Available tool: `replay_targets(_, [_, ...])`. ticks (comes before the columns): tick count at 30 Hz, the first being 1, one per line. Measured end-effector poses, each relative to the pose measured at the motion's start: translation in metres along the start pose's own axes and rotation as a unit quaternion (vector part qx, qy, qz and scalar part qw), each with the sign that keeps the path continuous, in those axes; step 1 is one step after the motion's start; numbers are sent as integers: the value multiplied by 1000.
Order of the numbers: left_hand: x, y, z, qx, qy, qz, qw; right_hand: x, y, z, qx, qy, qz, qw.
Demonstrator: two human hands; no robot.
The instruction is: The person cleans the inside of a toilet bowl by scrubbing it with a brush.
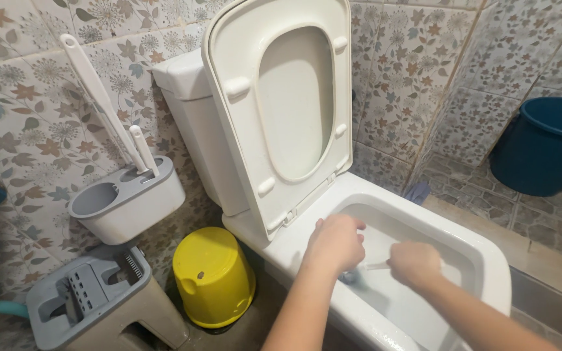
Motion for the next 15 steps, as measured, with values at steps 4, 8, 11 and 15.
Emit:
replay_targets(4, [-4,-4,-1,-10,-10,-2,1000,-34,14,21,58,-58,-38,996])
replay_targets(8, [10,-11,3,4,-24,-2,1000,-36,20,3,210,-163,-55,963])
replay_targets(11, [19,-13,7,25,-29,-1,999,-25,17,-10,258,-247,-68,932])
replay_targets(15, [19,-12,9,4,-31,-21,999,-37,-1,7,272,-288,-36,917])
Point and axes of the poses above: each hand's wrist, its own y-axis towards the middle knuckle, its own x-axis out of the back of the hand, z = x × y, the point moved 1 cm from there along y, towards the middle knuckle, and after that the axes turned 3 degrees about y, right-handed, at the moved point
